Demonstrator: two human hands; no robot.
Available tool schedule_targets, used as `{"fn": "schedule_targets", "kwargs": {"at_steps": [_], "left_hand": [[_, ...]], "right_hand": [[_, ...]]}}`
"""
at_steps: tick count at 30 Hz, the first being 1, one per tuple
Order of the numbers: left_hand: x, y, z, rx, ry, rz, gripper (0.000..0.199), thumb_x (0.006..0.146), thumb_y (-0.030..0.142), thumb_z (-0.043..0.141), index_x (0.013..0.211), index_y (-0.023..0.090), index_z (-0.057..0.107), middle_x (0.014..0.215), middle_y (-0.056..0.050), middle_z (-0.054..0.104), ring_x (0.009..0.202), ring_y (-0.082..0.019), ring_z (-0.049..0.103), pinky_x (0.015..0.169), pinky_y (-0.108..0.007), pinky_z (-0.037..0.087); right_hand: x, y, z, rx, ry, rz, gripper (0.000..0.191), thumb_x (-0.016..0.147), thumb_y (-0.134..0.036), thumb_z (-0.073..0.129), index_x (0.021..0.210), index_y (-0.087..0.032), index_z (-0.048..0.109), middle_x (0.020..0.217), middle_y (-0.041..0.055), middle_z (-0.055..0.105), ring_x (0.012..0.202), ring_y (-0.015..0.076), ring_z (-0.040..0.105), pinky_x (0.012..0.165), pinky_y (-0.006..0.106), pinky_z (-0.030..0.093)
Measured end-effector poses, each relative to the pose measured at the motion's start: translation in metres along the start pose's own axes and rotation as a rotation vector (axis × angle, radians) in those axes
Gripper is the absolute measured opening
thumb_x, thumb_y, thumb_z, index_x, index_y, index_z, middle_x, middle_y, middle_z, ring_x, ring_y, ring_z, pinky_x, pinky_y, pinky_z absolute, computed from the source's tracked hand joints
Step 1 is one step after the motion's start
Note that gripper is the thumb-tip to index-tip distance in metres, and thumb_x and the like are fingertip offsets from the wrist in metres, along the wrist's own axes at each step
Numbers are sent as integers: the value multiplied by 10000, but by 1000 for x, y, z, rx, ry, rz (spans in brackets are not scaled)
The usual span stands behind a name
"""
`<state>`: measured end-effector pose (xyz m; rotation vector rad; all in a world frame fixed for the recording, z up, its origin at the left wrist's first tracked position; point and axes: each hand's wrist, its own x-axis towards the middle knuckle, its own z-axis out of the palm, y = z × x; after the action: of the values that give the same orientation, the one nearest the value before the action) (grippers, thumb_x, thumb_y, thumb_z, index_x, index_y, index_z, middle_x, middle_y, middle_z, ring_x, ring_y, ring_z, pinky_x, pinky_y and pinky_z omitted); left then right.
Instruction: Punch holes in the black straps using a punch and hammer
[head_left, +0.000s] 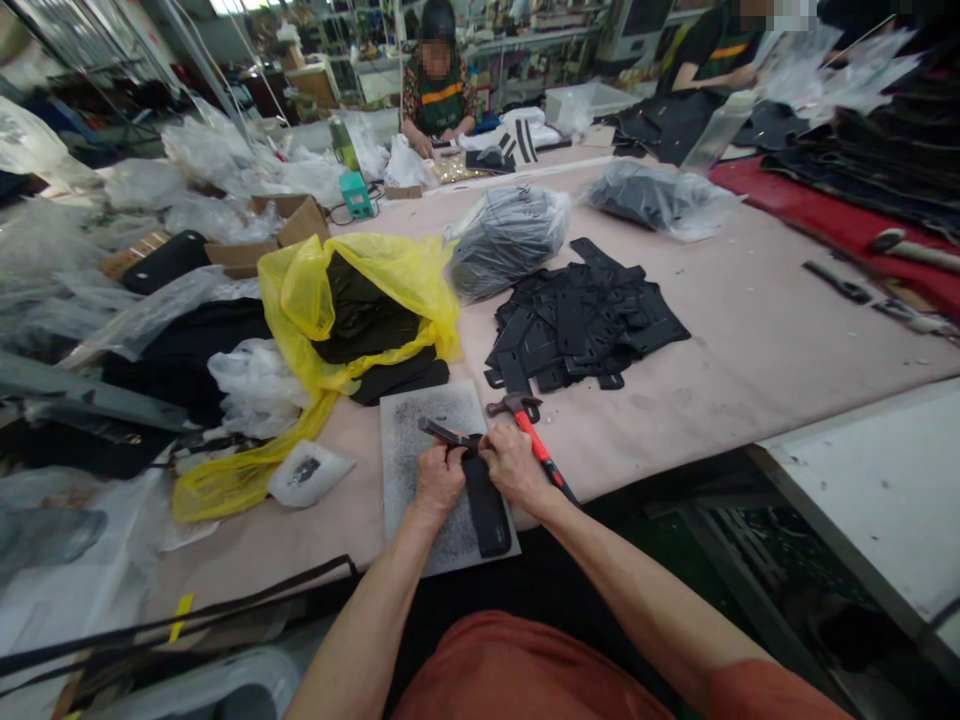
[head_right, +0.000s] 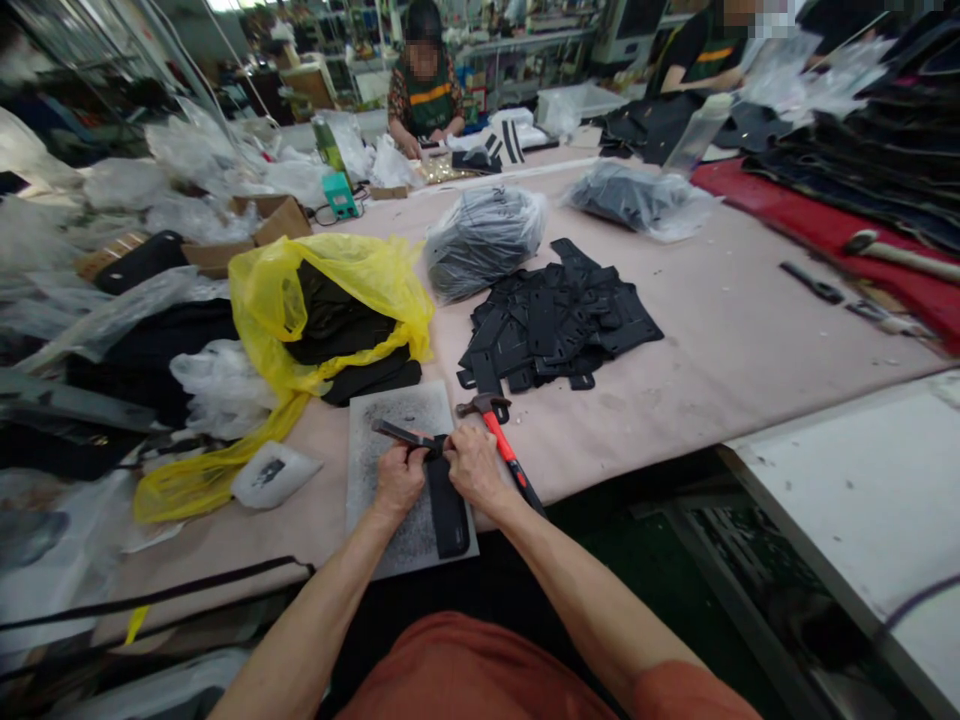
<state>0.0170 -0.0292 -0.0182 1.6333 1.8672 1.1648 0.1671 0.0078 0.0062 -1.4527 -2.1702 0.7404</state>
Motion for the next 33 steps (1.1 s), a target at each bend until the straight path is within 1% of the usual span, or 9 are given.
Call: {"fn": "schedule_targets", "kwargs": {"at_steps": [5, 8, 12, 19, 22, 25, 28, 30, 33], "left_hand": [[-2, 1, 0, -15, 1, -18, 215, 864, 203, 486, 938, 174, 685, 961, -81, 741, 914, -224, 693, 863, -340, 540], [-2, 3, -1, -25, -10, -13, 217, 861, 189, 483, 940, 170, 684, 962, -79, 740, 904, -216, 694, 866, -333, 539], [-2, 1, -1, -48, -9, 7, 207, 862, 185, 491, 935, 180, 684, 963, -73, 737, 914, -210, 690, 870, -327, 539], [-2, -1, -1, -85, 5, 24, 194, 873, 201, 514, 951, 189, 691, 979, -78, 733, 950, -221, 685, 892, -351, 539], [-2, 1, -2, -95, 0, 26, 193, 870, 186, 512, 953, 184, 686, 970, -74, 732, 932, -208, 686, 878, -334, 542], [-2, 1, -3, -91, -2, 28, 193, 864, 173, 511, 948, 178, 685, 963, -71, 734, 906, -201, 688, 860, -329, 544], [-3, 1, -3, -89, -1, 26, 193, 863, 174, 514, 951, 173, 686, 957, -70, 734, 896, -199, 687, 858, -332, 542], [-3, 2, -3, -109, -2, 17, 190, 863, 179, 517, 945, 171, 689, 950, -68, 733, 899, -197, 685, 857, -328, 543], [-1, 5, -5, -158, -4, -18, 183, 856, 188, 529, 926, 172, 697, 939, -65, 734, 901, -196, 686, 851, -321, 550]], "right_hand": [[-46, 3, -11, 295, -34, 1, 77, 838, -172, 490, 781, -195, 537, 789, 15, 572, 781, 164, 524, 755, 306, 389], [-85, 8, -25, 442, -71, 153, 82, 865, -237, 493, 803, -205, 537, 736, -6, 571, 707, 146, 539, 682, 274, 423], [-125, 28, -52, 460, 67, 348, 212, 853, -358, 555, 999, -207, 585, 786, 8, 650, 713, 160, 601, 687, 275, 476], [-166, 107, -83, 38, 216, 630, 378, 863, -504, 427, 918, -211, 661, 681, 51, 685, 615, 208, 638, 607, 317, 477], [-175, 131, -83, -200, 150, 674, 392, 881, -495, 375, 841, -226, 658, 687, 74, 687, 627, 235, 650, 594, 333, 446], [-180, 143, -81, -405, -4, 744, 434, 895, -543, 370, 749, -235, 639, 682, 90, 677, 656, 262, 655, 566, 335, 409], [-183, 152, -79, -473, -72, 736, 346, 908, -413, 375, 852, -229, 663, 834, 98, 700, 750, 264, 669, 614, 346, 428], [-183, 158, -77, -514, -34, 696, 306, 862, -280, 397, 994, -220, 666, 1033, 110, 684, 876, 279, 663, 681, 375, 452], [-178, 158, -75, -463, 97, 647, 364, 812, -297, 451, 1103, -204, 648, 1196, 122, 629, 1027, 318, 616, 784, 437, 478]]}}
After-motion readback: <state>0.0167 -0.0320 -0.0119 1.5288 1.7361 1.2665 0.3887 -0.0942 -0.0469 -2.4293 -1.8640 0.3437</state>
